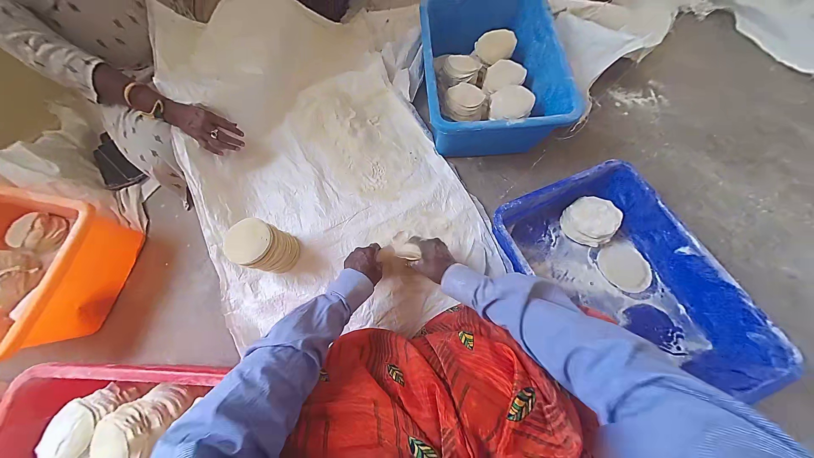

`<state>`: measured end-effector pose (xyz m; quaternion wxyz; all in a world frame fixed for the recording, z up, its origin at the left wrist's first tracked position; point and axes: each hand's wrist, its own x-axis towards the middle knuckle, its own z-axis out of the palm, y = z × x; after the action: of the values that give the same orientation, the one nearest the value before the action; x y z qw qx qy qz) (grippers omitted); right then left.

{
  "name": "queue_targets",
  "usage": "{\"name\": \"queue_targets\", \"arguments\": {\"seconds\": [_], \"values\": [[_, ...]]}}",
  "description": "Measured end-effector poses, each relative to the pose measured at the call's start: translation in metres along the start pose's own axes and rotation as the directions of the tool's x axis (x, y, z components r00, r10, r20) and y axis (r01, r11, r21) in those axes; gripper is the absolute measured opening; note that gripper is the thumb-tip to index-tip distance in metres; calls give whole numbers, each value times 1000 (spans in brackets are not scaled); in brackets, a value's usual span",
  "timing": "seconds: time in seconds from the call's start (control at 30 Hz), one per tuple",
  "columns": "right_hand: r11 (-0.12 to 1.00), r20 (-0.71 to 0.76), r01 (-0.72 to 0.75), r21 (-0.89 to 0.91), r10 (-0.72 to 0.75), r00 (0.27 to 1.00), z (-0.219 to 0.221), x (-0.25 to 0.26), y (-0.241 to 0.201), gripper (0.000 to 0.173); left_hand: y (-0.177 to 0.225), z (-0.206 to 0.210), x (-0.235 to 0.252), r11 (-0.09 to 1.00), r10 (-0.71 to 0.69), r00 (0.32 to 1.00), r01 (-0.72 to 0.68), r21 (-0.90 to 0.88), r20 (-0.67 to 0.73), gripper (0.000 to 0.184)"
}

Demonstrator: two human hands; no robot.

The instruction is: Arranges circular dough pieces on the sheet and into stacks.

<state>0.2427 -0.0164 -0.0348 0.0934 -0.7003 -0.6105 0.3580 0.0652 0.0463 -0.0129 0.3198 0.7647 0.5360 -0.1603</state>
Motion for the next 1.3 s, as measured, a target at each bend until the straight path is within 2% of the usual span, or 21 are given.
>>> {"name": "queue_targets", "arguments": {"seconds": [0.03,0.1,0.17,0.2,0.23,0.3,0.43,0.5,0.57,0.7,0.8,0.83,0.93,0.97,1.07,1.1,1.2,1.3], "values": [[1000,22,0,-2,0,1000,3,5,1,40,1,0,3,1000,-8,1000,8,14,15,35],[995,-14,95,29,-94,995,-2,5,5,33,-2,-2,2,997,30,997,-34,-66,-67,32],[982,-72,170,80,-165,984,-4,-7,8,37,-10,6,-10,976,62,982,-96,-193,-176,31],[986,-62,154,63,-150,987,-4,-6,7,42,-11,8,-11,971,64,982,-102,-215,-180,32],[993,-30,113,27,-113,993,0,-2,6,46,-10,10,-9,976,53,988,-82,-204,-143,34],[998,-2,67,-12,-67,998,10,7,3,39,-5,8,1,988,5,998,-14,-153,-64,31],[984,-65,163,68,-158,985,4,-8,6,34,-8,15,-9,978,46,983,-80,-191,-179,29],[995,-22,99,20,-99,995,6,-5,6,43,-6,18,-5,991,30,991,-47,-124,-134,36],[999,8,54,6,-54,999,2,-2,-1,42,-1,11,1,998,-15,998,11,-62,-68,36],[977,-99,205,63,-198,975,3,-11,8,42,-8,14,-15,991,38,980,-63,-120,-196,33],[996,-17,91,12,-91,996,13,0,7,43,-6,15,-5,1000,-24,997,25,12,-68,38],[996,-21,93,9,-93,995,10,0,6,42,-5,13,-2,999,-33,997,35,19,-63,38],[970,-154,214,113,-195,969,6,-8,14,40,-16,12,-16,992,16,973,-45,-118,-230,36],[973,-146,197,117,-180,973,2,-7,17,43,-17,12,-19,989,21,968,-57,-139,-250,37],[997,-3,52,62,-52,999,3,4,15,45,-11,6,-12,995,-43,996,35,-91,-84,38],[997,-3,57,55,-57,998,1,5,13,42,-8,3,-9,996,-43,997,37,-87,-68,38],[979,-58,190,77,-186,981,-3,-10,11,35,-11,9,-20,992,-19,989,1,-122,-144,38],[993,51,96,-62,-93,994,5,-4,5,48,-12,15,-11,998,-51,997,49,-45,-53,44]]}}
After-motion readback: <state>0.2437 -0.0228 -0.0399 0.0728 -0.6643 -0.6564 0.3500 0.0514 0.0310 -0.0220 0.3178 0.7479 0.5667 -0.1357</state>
